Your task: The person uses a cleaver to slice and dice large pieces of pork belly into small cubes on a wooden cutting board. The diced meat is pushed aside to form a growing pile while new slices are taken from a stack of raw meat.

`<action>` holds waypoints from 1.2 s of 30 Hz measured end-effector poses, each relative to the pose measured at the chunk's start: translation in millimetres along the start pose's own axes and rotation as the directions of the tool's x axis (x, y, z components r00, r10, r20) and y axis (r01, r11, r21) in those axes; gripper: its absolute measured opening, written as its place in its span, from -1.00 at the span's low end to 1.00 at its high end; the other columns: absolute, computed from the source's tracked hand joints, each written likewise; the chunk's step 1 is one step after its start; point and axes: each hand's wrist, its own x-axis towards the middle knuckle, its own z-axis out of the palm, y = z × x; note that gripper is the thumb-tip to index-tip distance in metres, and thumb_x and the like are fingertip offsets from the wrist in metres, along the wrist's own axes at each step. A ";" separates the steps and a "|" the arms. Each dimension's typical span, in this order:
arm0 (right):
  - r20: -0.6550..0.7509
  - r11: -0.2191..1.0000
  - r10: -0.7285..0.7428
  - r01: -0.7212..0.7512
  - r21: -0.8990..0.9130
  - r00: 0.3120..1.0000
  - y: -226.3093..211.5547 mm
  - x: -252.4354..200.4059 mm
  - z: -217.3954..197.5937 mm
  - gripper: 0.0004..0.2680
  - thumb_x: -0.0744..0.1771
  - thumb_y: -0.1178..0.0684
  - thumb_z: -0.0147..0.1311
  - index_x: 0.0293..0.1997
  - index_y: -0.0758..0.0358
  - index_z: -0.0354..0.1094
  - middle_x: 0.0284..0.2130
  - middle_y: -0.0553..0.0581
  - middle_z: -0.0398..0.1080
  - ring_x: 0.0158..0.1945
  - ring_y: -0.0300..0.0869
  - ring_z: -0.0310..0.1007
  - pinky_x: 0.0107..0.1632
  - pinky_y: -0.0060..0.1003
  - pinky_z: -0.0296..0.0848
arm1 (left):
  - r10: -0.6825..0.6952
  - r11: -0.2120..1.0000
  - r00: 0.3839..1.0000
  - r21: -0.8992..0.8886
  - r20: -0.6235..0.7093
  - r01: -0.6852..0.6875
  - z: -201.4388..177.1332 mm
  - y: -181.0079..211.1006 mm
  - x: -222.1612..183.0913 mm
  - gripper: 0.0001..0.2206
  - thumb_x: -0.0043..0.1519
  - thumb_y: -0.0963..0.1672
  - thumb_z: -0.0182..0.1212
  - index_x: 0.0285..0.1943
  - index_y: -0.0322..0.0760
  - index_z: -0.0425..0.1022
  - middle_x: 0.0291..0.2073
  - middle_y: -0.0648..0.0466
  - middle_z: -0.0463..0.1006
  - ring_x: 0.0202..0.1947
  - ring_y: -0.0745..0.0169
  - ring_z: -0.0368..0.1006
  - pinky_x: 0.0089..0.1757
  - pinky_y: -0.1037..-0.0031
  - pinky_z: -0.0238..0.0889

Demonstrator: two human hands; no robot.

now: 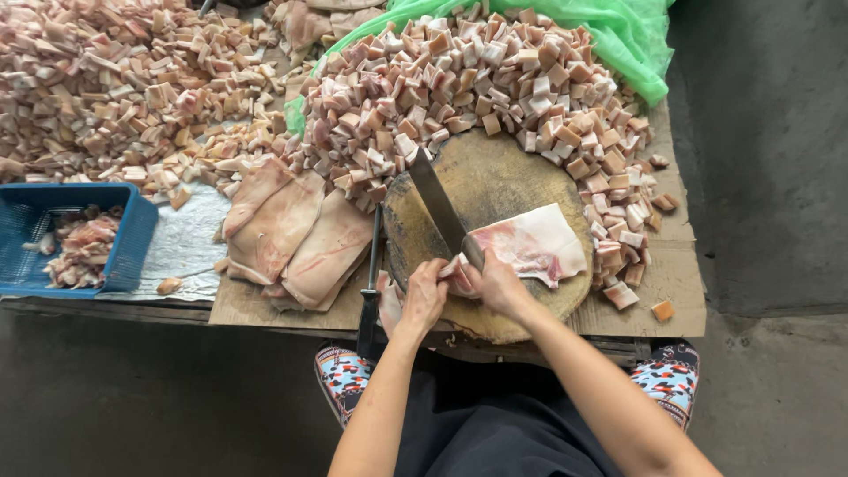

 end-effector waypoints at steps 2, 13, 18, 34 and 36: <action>0.059 1.000 0.012 -0.013 0.018 0.998 -0.6 -13.2 -15.4 -0.69 0.38 -0.16 -0.02 -0.02 0.36 0.24 -0.51 0.28 0.43 -0.58 -0.05 0.47 -0.46 -0.03 0.50 | -0.038 0.999 0.998 -0.019 -0.046 0.037 -9.7 2.6 -10.3 -0.75 0.14 -0.26 0.18 0.01 -0.39 0.52 -0.14 -0.22 0.57 -0.09 -0.26 0.52 -0.05 0.18 0.38; -0.328 0.958 -0.264 0.285 0.018 0.907 24.6 -130.9 -40.8 -0.76 0.35 -0.11 0.01 -0.11 0.27 0.24 -0.63 0.31 0.43 -0.57 0.04 0.53 -0.44 -0.04 0.43 | -0.129 0.983 0.989 -0.138 -0.074 0.118 -17.4 26.7 -29.6 -0.82 0.19 -0.27 0.26 -0.04 -0.39 0.54 -0.16 -0.12 0.58 -0.15 0.00 0.62 -0.15 0.37 0.44; -0.124 0.954 -0.154 0.115 -0.276 0.980 48.6 -112.3 0.1 -0.72 0.37 -0.10 0.03 -0.03 0.32 0.15 -0.38 0.54 0.47 -0.24 0.40 0.49 -0.17 0.21 0.40 | -0.128 0.991 0.990 -0.033 -0.050 0.127 -29.5 37.9 -39.0 -0.82 0.20 -0.30 0.21 -0.05 -0.33 0.52 -0.16 -0.06 0.61 -0.07 0.01 0.58 0.00 0.33 0.37; 0.004 0.992 0.091 -0.091 0.090 0.996 62.0 -113.2 -23.7 -0.68 0.35 -0.16 0.01 0.14 0.19 0.27 -0.66 0.28 0.39 -0.64 -0.01 0.46 -0.53 -0.08 0.47 | -0.039 0.977 0.986 -0.215 -0.161 0.004 -48.5 33.7 -47.4 -0.77 0.30 -0.12 0.19 0.05 -0.29 0.34 -0.03 0.02 0.62 -0.21 0.25 0.57 -0.17 0.44 0.47; 0.011 0.990 0.091 -0.092 0.112 0.996 52.8 -118.4 -33.9 -0.67 0.36 -0.19 0.01 0.10 0.22 0.33 -0.71 0.18 0.35 -0.70 -0.15 0.40 -0.60 -0.17 0.44 | -0.227 0.953 0.973 -0.199 0.042 0.230 -51.8 26.3 -21.5 -0.77 0.36 -0.06 0.11 0.08 -0.25 0.40 -0.13 -0.02 0.65 -0.23 0.28 0.63 -0.19 0.51 0.54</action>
